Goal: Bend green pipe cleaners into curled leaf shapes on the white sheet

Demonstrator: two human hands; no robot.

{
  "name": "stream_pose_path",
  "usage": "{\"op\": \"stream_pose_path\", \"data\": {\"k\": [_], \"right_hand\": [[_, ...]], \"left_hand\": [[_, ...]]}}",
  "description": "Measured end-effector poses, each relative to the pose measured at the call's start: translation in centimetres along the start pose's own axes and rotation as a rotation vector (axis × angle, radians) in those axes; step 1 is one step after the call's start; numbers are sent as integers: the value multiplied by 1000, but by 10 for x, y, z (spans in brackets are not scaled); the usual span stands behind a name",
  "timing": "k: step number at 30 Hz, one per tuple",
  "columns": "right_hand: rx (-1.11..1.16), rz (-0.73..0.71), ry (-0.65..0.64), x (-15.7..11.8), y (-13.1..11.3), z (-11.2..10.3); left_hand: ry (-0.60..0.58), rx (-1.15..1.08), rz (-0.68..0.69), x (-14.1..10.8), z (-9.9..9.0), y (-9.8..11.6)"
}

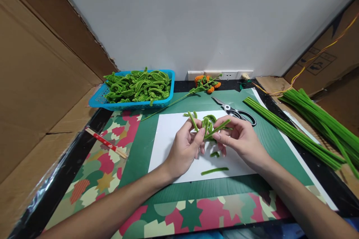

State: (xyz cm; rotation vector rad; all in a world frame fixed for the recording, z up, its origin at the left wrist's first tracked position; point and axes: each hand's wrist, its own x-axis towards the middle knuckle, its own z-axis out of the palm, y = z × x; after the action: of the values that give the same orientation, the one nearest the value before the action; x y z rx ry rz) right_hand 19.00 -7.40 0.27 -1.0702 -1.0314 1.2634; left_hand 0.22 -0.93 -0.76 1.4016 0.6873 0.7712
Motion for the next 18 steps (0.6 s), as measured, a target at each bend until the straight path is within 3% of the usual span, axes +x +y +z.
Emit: {"op": "stream_pose_path", "data": {"k": [4, 12, 18], "right_hand": [[32, -34, 37, 3, 2, -1], [40, -32, 153, 2, 0, 3], [-175, -90, 190, 0, 3, 1]], "left_hand": [[13, -43, 16, 2, 0, -3], [-86, 5, -43, 0, 0, 1], [-153, 54, -35, -3, 1, 2]]}}
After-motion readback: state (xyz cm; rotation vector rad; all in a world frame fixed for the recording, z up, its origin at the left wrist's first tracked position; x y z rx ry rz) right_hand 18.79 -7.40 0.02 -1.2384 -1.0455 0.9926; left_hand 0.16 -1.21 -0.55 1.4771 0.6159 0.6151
